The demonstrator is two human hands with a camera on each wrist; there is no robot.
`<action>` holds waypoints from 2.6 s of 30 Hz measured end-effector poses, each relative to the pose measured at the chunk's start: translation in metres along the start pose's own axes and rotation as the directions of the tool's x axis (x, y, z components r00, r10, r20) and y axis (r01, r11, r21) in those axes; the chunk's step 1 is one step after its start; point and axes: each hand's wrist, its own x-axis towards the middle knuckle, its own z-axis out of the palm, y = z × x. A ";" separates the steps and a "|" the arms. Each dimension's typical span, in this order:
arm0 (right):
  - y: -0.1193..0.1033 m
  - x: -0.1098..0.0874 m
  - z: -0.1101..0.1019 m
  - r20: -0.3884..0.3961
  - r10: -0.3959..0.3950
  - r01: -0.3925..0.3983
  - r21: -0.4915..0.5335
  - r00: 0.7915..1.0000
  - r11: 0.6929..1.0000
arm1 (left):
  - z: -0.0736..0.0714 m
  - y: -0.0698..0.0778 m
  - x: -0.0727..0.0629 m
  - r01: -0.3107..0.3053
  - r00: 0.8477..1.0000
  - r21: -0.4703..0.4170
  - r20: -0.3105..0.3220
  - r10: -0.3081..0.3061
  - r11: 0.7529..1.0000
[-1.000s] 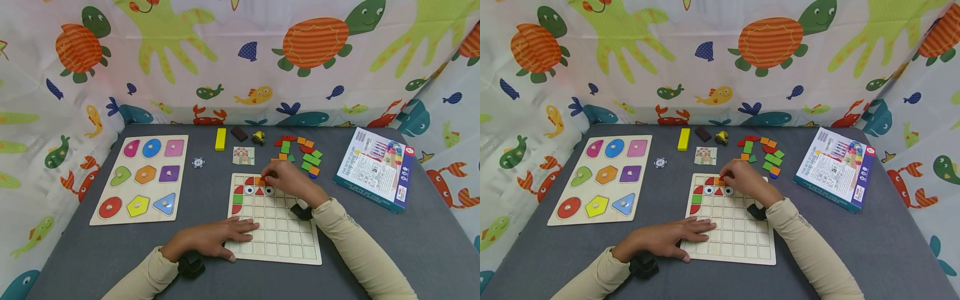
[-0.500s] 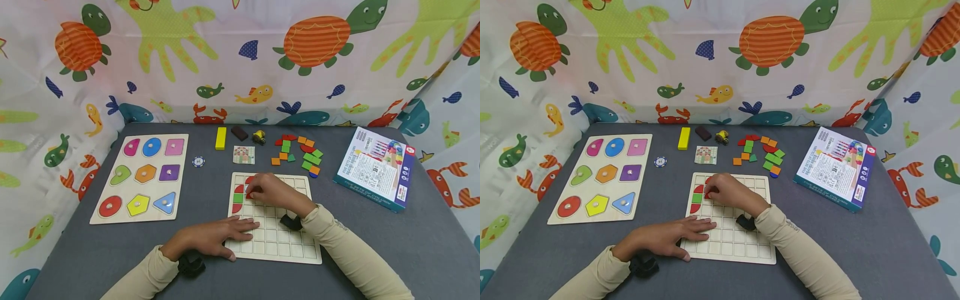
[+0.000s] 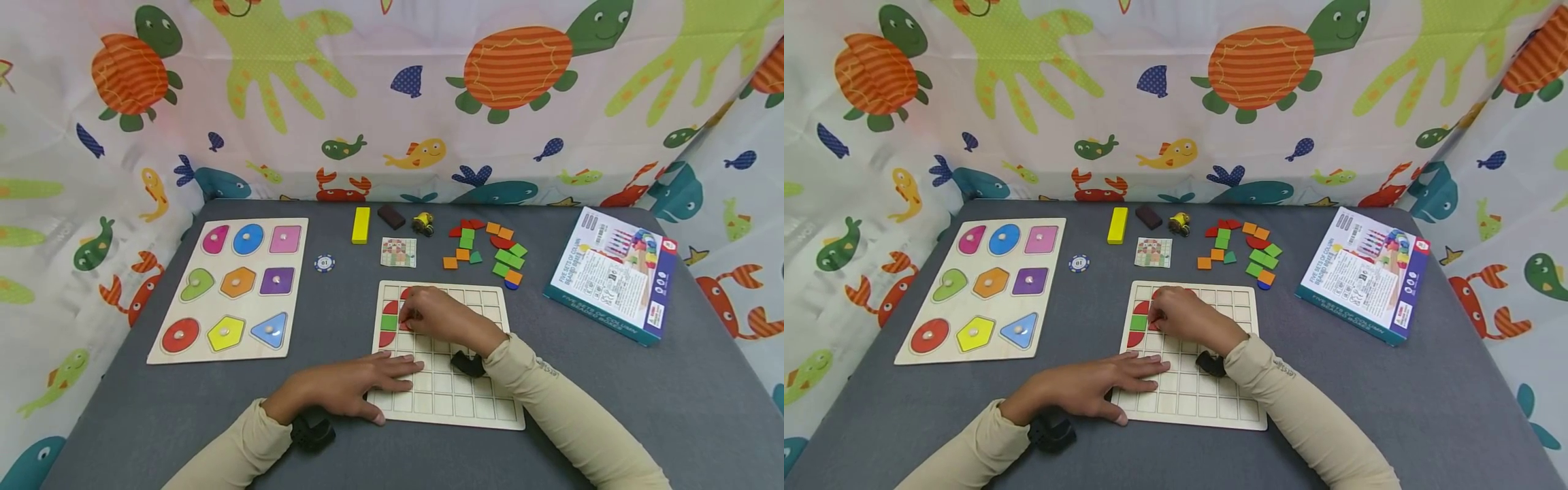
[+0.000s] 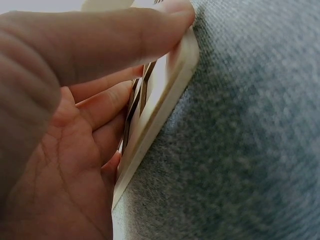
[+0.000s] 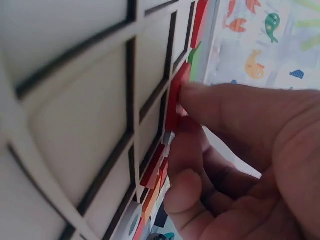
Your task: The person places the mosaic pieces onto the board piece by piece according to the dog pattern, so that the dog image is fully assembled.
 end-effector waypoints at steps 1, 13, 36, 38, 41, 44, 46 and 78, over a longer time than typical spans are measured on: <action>0.000 0.000 0.000 0.006 -0.001 0.001 -0.004 1.000 1.000 | 0.000 0.000 0.000 0.000 1.000 -0.001 0.000 0.000 1.000; 0.023 -0.009 -0.023 -0.072 0.107 -0.098 0.120 0.992 0.988 | -0.002 0.001 0.000 0.011 1.000 -0.003 0.010 -0.011 1.000; 0.135 -0.019 -0.085 -0.416 0.666 -0.601 0.295 0.619 0.743 | 0.001 0.003 -0.002 0.040 0.999 -0.050 0.007 -0.040 0.998; 0.140 -0.020 -0.085 -0.389 0.687 -0.632 0.280 0.614 0.723 | 0.002 0.003 -0.002 0.036 0.999 -0.047 0.008 -0.036 0.998; 0.144 -0.021 -0.083 -0.349 0.697 -0.651 0.259 0.626 0.714 | 0.002 0.003 -0.002 0.036 0.999 -0.049 0.011 -0.035 0.998; 0.146 -0.020 -0.083 -0.328 0.683 -0.651 0.219 0.653 0.727 | 0.001 0.003 -0.002 0.034 0.999 -0.037 0.008 -0.034 0.999; 0.145 -0.020 -0.084 -0.316 0.675 -0.650 0.196 0.667 0.734 | 0.000 0.003 -0.002 0.040 0.999 -0.040 0.009 -0.039 0.998; 0.075 -0.018 -0.063 -0.175 0.251 -0.231 0.126 0.952 0.965 | 0.000 0.001 -0.002 0.038 0.999 -0.017 0.006 -0.038 0.999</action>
